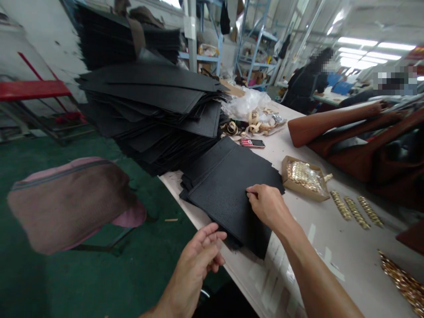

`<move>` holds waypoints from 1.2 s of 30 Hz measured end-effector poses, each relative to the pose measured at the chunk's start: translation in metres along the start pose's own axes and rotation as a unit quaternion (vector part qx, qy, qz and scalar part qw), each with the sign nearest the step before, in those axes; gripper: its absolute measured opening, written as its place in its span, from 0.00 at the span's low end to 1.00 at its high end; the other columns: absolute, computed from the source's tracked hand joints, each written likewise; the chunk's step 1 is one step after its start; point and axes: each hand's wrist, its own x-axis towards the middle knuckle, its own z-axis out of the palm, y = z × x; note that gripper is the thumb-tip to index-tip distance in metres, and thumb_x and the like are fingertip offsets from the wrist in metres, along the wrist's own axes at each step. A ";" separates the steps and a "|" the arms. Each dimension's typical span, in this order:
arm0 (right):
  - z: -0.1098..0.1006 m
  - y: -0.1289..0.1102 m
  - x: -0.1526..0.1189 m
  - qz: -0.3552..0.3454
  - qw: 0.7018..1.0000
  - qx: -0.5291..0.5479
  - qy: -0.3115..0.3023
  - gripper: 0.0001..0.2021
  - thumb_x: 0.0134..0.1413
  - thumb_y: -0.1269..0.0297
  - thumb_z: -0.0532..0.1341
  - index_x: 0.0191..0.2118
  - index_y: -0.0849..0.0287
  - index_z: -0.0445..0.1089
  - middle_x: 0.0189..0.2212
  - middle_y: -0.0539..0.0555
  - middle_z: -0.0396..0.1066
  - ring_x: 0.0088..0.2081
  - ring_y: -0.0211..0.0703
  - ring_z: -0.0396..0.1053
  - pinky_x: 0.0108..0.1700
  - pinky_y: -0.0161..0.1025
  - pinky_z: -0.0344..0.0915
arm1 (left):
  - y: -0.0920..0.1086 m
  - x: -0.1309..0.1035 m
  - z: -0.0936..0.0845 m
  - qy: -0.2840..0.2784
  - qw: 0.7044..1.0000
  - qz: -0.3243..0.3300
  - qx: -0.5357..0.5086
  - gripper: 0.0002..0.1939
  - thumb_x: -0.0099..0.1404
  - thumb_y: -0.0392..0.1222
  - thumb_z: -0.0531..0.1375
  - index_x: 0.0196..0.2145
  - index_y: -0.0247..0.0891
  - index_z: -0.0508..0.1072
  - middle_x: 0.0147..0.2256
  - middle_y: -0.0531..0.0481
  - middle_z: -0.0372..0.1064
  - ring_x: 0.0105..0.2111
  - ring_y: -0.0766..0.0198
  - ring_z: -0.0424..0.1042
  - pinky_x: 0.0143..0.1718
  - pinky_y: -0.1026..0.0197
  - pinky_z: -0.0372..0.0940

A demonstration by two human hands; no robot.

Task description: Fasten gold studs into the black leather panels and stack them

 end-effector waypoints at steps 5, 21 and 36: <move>-0.008 0.000 -0.056 0.025 0.996 0.041 -0.074 0.11 0.56 0.67 0.58 0.39 0.55 0.80 0.32 0.54 0.79 0.33 0.46 0.76 0.36 0.38 0.67 | -0.014 0.004 -0.004 -0.005 0.997 0.004 0.075 0.17 0.59 0.54 0.65 0.36 0.37 0.71 0.24 0.55 0.67 0.25 0.67 0.63 0.28 0.64 0.59; -0.024 0.015 -0.199 0.257 0.874 0.413 0.003 0.12 0.56 0.57 0.65 0.42 0.56 0.78 0.28 0.50 0.76 0.29 0.38 0.72 0.33 0.35 0.70 | -0.027 -0.027 0.008 -0.247 0.907 -0.113 0.324 0.19 0.56 0.49 0.58 0.12 0.42 0.72 0.16 0.52 0.66 0.22 0.62 0.62 0.29 0.60 0.54; -0.014 0.015 -0.204 0.342 0.788 0.510 -0.046 0.09 0.50 0.59 0.66 0.32 0.60 0.75 0.20 0.46 0.67 0.22 0.32 0.65 0.22 0.29 0.65 | -0.065 -0.030 0.024 -0.203 0.935 -0.148 0.250 0.28 0.62 0.58 0.59 0.13 0.37 0.64 0.10 0.56 0.52 0.15 0.70 0.52 0.22 0.61 0.47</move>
